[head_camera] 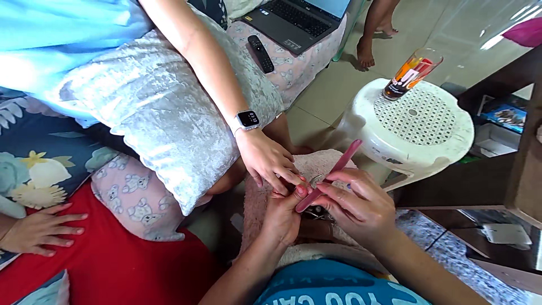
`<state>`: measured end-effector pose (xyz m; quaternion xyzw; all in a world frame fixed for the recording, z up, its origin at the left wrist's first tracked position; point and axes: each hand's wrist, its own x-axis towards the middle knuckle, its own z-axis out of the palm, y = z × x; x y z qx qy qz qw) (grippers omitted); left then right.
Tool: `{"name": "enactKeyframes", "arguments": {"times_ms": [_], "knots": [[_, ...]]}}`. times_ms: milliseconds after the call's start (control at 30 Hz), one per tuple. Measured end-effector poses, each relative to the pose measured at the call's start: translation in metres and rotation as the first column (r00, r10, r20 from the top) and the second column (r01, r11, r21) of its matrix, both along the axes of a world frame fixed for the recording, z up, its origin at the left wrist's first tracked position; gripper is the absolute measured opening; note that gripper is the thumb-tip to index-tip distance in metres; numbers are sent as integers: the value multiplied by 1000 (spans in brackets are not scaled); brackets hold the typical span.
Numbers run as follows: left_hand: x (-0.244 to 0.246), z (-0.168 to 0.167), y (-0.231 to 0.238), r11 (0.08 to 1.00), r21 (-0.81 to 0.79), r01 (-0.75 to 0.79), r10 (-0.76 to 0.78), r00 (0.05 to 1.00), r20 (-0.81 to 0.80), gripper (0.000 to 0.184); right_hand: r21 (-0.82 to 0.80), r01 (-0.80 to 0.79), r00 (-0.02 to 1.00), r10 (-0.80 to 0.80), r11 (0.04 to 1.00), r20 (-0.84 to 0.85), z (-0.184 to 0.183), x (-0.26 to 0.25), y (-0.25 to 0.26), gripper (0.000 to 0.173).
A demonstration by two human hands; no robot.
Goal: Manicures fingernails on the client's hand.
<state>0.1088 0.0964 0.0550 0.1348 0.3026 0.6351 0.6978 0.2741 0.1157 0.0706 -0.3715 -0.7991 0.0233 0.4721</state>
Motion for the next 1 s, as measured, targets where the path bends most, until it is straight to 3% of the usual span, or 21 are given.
{"name": "enactKeyframes", "arguments": {"times_ms": [267,433,633,800,1000], "knots": [[-1,-2,2,1000,13,3,-3,1000,21,17,-37,29,999,-30,999,-39,1,15,19,23],[0,-1,1,1000,16,10,-9,999,-37,14,-45,-28,1000,28,999,-2,4,0,6,23],[-5,-4,0,999,32,23,-23,1000,8,16,-85,-32,999,31,996,-11,2,16,29,23],[-4,-3,-1,999,16,38,-37,998,-53,13,-69,-161,987,162,985,13,4,4,18,23],[-8,-6,-2,998,47,40,-41,999,13,15,-109,-151,988,151,983,-6,1,21,46,21]]}}
